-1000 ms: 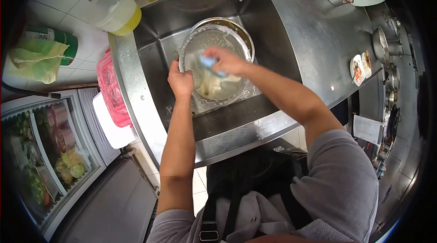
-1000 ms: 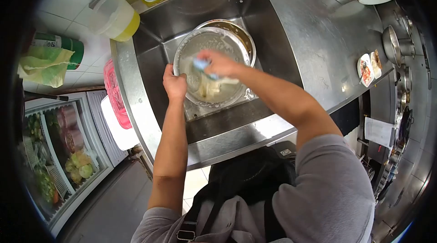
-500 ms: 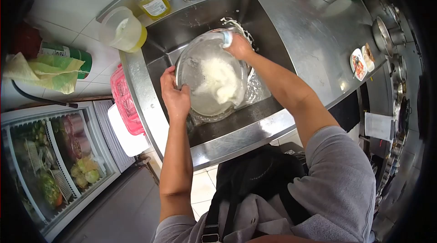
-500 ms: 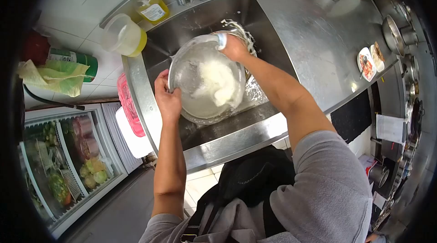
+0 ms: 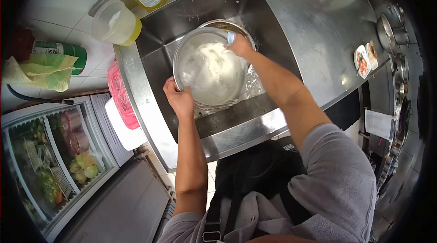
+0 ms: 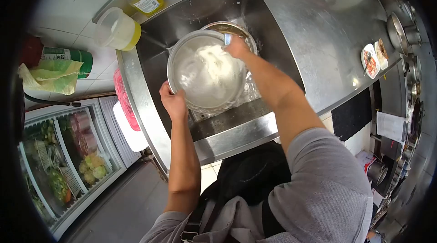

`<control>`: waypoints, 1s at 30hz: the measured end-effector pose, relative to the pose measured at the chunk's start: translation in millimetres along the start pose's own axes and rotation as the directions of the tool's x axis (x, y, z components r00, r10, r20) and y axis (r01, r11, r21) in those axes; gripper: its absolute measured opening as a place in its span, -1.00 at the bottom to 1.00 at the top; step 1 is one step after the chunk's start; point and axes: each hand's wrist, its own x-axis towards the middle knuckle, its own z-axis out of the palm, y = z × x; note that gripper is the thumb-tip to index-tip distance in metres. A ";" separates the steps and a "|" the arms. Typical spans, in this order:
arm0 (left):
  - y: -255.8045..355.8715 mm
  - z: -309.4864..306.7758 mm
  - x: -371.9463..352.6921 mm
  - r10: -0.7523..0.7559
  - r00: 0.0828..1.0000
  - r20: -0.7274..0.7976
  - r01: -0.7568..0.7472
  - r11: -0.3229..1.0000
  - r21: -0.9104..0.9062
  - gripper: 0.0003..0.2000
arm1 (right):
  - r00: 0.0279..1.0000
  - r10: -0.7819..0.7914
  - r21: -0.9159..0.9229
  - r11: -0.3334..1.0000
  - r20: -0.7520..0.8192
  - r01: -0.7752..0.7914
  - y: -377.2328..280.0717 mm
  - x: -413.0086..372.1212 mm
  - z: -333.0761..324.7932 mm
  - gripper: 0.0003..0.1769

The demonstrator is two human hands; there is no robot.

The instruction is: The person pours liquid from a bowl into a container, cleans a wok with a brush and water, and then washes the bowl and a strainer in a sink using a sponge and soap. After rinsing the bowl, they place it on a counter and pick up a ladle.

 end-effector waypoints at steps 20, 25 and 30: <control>-19.2 38.7 1.1 -0.138 0.990 0.012 0.137 0.988 0.065 -0.84 | 0.740 0.661 -0.147 0.750 0.127 -0.644 17.8 -91.0 6.5 -0.26; -9.0 39.0 1.9 -0.198 0.969 -0.151 0.208 0.976 0.057 -0.71 | 0.374 0.691 -0.109 0.547 0.619 -0.830 -13.7 -132.7 -30.4 -0.53; -54.2 29.3 1.9 -0.260 0.965 -0.043 0.258 0.964 -0.061 -0.63 | 0.583 0.171 0.260 0.771 0.794 -0.581 -59.4 -93.7 -111.3 -0.27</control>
